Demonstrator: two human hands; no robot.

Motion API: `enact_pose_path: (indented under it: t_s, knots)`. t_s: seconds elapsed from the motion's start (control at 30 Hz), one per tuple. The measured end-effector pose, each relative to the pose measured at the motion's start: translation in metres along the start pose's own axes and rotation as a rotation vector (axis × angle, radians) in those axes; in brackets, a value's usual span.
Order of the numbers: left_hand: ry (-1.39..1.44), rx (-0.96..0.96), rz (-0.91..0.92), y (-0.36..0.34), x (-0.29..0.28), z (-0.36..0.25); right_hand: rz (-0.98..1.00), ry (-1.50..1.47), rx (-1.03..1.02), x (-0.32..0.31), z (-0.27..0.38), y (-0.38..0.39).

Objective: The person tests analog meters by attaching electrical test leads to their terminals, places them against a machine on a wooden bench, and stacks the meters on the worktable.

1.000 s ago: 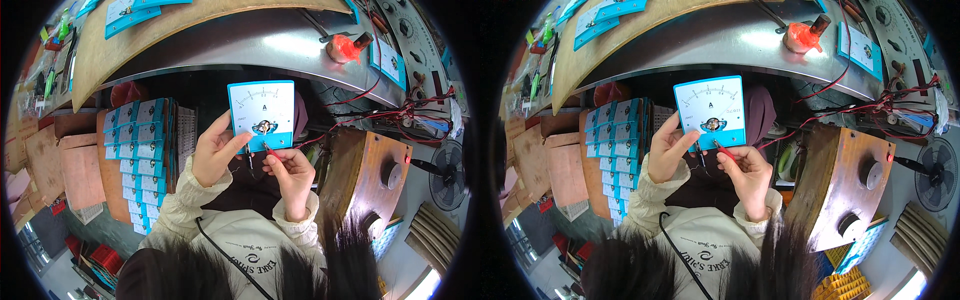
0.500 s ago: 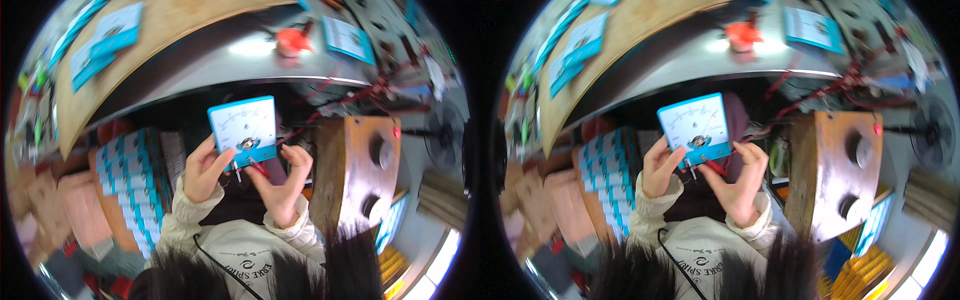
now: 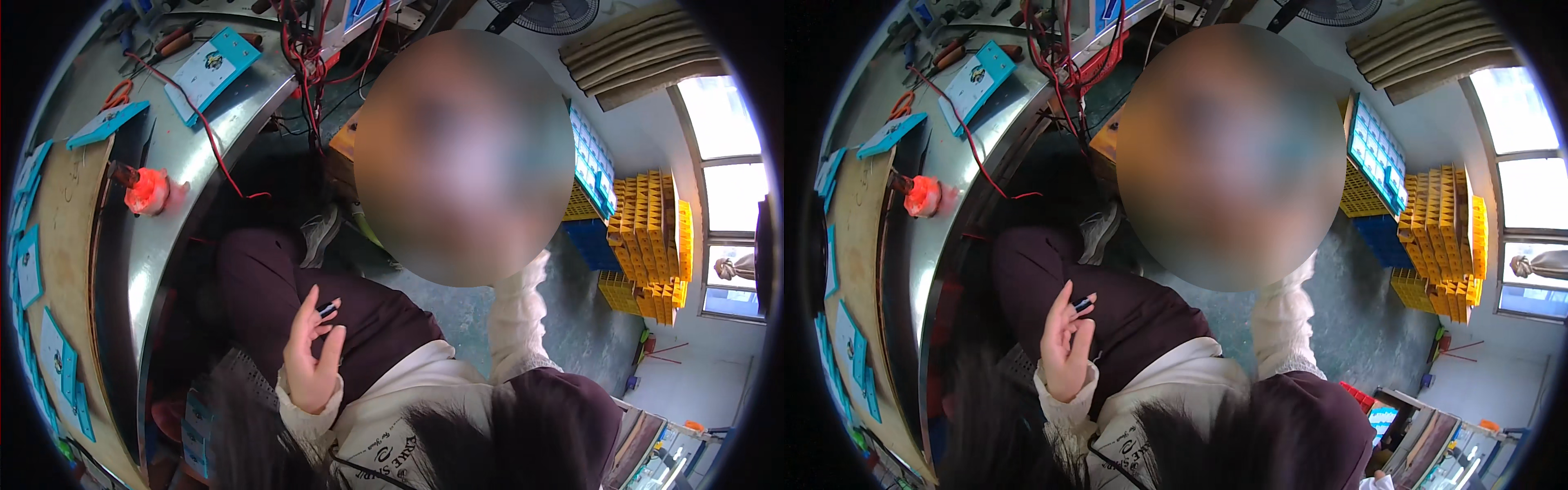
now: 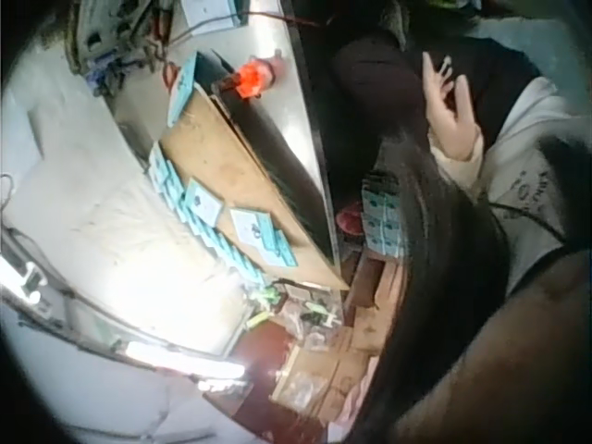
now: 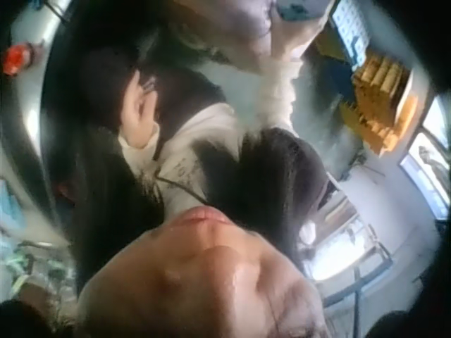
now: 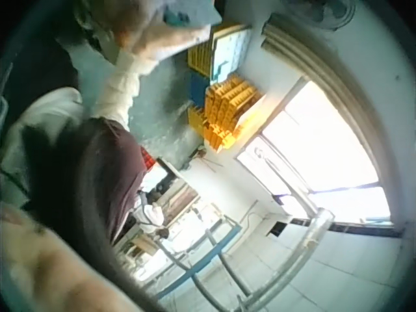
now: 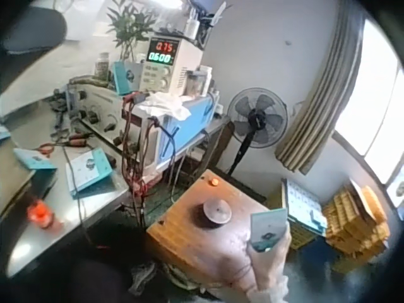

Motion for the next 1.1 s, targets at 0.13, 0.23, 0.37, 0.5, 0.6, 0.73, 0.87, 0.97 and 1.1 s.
enact_pose_path:
  t_s: [0.13,0.23,0.37,0.5,0.6,0.73,0.87,0.97,1.1]
  knots:
    - [0.030,-0.001,-0.055,-0.004,-0.019,0.004,0.013,0.212,0.068,0.014,-0.063,-0.020]
    - [0.042,-0.031,-0.093,-0.004,-0.030,0.003,0.034,0.178,0.049,0.017,-0.076,-0.018]
    - [0.033,0.003,-0.109,-0.004,-0.037,-0.002,0.002,0.143,0.004,0.015,-0.069,-0.022]
    - [0.031,-0.054,-0.197,0.005,-0.040,0.001,0.113,0.043,-0.020,0.018,-0.020,-0.001]
    - [-0.217,0.068,-0.240,0.007,-0.038,-0.012,0.534,-0.528,0.299,0.040,0.051,0.066]
    - [-0.358,0.113,-0.348,0.013,-0.041,-0.026,0.976,-0.766,-0.158,-0.002,0.196,0.170]
    - [-0.118,0.026,-0.687,0.046,-0.089,-0.030,1.271,-0.942,-0.293,-0.036,0.265,0.207]
    - [0.204,0.074,-0.828,0.074,-0.119,-0.032,1.481,-1.083,-0.237,-0.042,0.284,0.220]
    - [0.108,0.010,-0.824,0.092,-0.139,-0.031,2.164,-0.921,0.597,-0.035,0.261,0.275]
Point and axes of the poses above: each hand's wrist, its own y-axis away from the middle knuckle, its own x-axis out of the palm, z = x × y, the point moved 7 cm from there along -y, towards the middle knuckle, and after that the axes turned 10 degrees about x, right-handed, at the moved point
